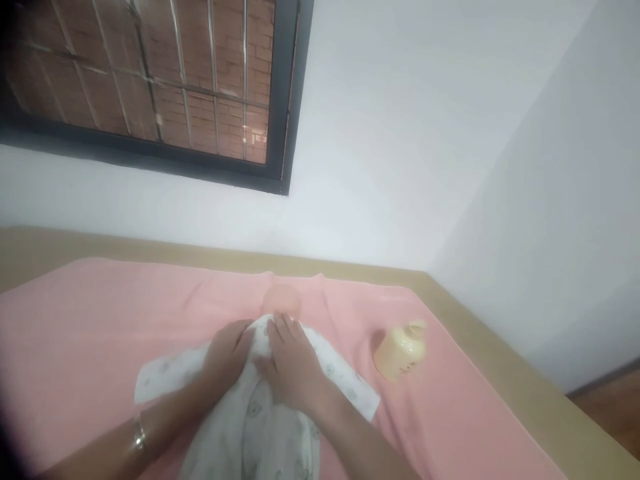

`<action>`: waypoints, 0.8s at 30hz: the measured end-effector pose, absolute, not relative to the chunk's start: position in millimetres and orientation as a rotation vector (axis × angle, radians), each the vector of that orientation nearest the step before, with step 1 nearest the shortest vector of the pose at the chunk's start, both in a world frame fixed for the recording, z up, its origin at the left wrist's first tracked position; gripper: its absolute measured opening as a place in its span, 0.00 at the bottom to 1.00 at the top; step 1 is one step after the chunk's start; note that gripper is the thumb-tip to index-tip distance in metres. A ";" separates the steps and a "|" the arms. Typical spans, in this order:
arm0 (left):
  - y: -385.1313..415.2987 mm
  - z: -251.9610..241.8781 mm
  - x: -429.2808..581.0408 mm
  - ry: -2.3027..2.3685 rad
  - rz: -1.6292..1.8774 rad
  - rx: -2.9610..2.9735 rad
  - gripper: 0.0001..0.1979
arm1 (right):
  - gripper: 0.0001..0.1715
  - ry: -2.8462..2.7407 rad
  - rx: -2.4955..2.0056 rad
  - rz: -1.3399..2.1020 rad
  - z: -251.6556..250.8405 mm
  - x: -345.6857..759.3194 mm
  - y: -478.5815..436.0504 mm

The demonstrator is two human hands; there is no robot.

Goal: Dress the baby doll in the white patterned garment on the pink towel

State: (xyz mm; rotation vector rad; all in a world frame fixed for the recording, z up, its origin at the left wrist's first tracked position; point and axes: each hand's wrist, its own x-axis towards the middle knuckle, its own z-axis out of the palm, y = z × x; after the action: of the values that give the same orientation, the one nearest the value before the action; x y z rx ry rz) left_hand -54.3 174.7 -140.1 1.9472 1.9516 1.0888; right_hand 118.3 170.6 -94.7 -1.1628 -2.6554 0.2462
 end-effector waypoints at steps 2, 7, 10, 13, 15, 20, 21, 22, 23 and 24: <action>175.2 -140.0 -54.0 1.958 1.091 1.937 0.18 | 0.36 -2.608 -1.248 0.239 -100.8 118.4 164.7; 177.0 -145.2 -56.1 1.937 1.119 1.935 0.18 | 0.37 -2.649 -1.083 0.202 -98.5 113.2 138.5; 177.0 -146.1 -56.2 1.918 1.114 1.942 0.19 | 0.34 -2.707 -0.916 0.220 -93.6 113.3 150.6; 176.9 -144.4 -55.4 1.939 1.091 1.943 0.19 | 0.32 -2.624 -0.994 0.266 -101.7 116.0 173.1; 177.5 -144.8 -55.7 1.958 1.081 1.946 0.19 | 0.34 -2.453 -1.170 0.305 -113.4 117.2 183.5; 180.6 -158.4 -64.5 1.981 1.160 2.047 0.19 | 0.38 -2.011 -1.532 0.341 -132.1 118.1 196.5; 181.2 -161.4 -67.4 2.004 1.229 2.110 0.19 | 0.37 -2.004 -1.582 0.363 -130.8 119.2 199.5; 181.8 -163.6 -70.0 2.009 1.310 2.222 0.19 | 0.36 -2.023 -1.630 0.398 -127.9 120.8 202.7; 182.5 -164.6 -72.1 2.018 1.390 2.343 0.19 | 0.36 -2.059 -1.672 0.439 -123.9 122.8 206.0; 183.4 -164.5 -73.3 2.020 1.449 2.444 0.18 | 0.37 -2.108 -1.703 0.485 -119.4 124.9 209.1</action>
State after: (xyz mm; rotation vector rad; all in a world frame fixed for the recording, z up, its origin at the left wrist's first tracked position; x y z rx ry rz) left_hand -73.3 183.4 -164.5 2.4442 2.0198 1.4493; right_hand 124.9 209.1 -119.4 -1.7026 -2.1081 0.4853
